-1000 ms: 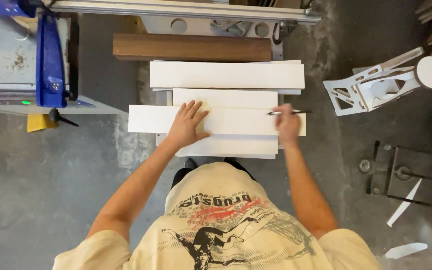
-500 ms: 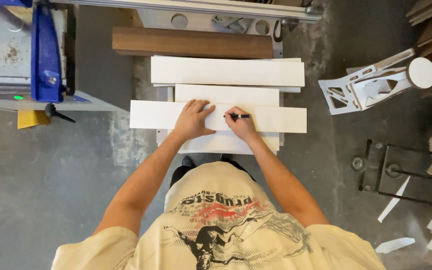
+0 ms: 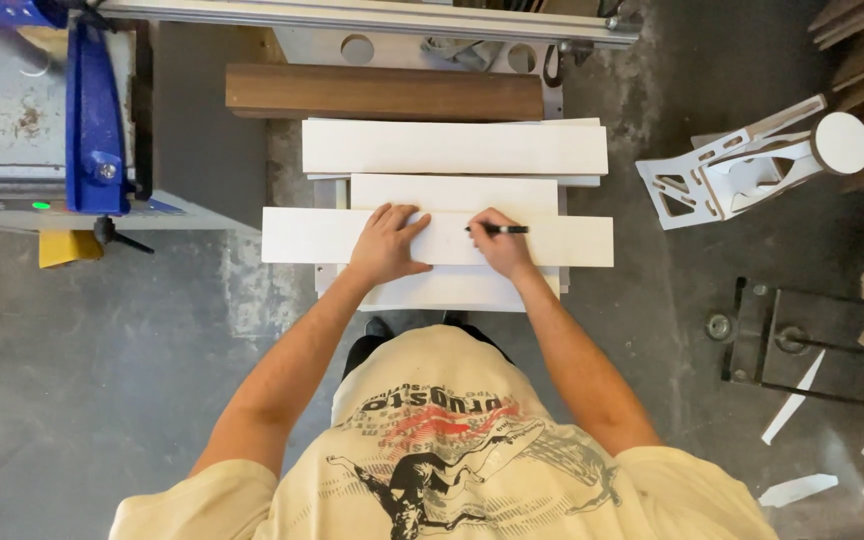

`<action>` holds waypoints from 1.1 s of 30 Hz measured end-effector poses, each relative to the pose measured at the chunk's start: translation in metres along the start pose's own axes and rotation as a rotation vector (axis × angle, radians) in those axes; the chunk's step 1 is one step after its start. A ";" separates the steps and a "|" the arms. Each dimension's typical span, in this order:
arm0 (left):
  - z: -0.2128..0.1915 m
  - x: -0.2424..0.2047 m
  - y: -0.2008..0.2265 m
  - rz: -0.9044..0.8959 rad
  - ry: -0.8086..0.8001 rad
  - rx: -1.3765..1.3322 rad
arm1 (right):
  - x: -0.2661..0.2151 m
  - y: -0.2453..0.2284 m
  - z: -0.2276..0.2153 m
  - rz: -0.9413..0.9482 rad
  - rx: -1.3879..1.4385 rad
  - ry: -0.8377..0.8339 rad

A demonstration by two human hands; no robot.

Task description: The person picks up white rectangular boards from a stack, marks them with a pen, and feeds them through a blue edge banding machine. They handle the boards one at a time, guiding them through the machine and then stacking the processed pieces.

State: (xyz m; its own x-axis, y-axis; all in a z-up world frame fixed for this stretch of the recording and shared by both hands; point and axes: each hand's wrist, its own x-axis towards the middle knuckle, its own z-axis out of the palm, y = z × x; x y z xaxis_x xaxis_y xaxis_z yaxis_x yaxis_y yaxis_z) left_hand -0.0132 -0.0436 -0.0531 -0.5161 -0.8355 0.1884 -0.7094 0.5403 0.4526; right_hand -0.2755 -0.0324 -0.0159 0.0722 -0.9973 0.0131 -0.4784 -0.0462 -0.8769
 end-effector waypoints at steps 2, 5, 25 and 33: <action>-0.002 0.000 0.000 -0.003 -0.001 0.001 | 0.007 0.010 -0.029 0.022 0.047 0.109; -0.008 -0.001 -0.001 -0.012 0.014 -0.055 | 0.017 0.029 -0.081 0.034 -0.022 0.343; -0.002 0.056 -0.212 -1.170 0.193 -0.218 | 0.123 0.202 -0.187 0.626 -0.311 0.364; -0.031 0.064 -0.173 -1.231 0.294 -0.161 | 0.123 0.207 -0.197 0.622 -0.201 0.484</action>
State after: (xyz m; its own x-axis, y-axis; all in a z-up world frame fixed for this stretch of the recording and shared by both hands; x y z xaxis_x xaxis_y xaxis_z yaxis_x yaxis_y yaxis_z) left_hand 0.0911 -0.1940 -0.0924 0.5783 -0.7755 -0.2533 -0.5651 -0.6047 0.5613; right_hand -0.5380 -0.1757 -0.1018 -0.6228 -0.7559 -0.2017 -0.4579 0.5612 -0.6895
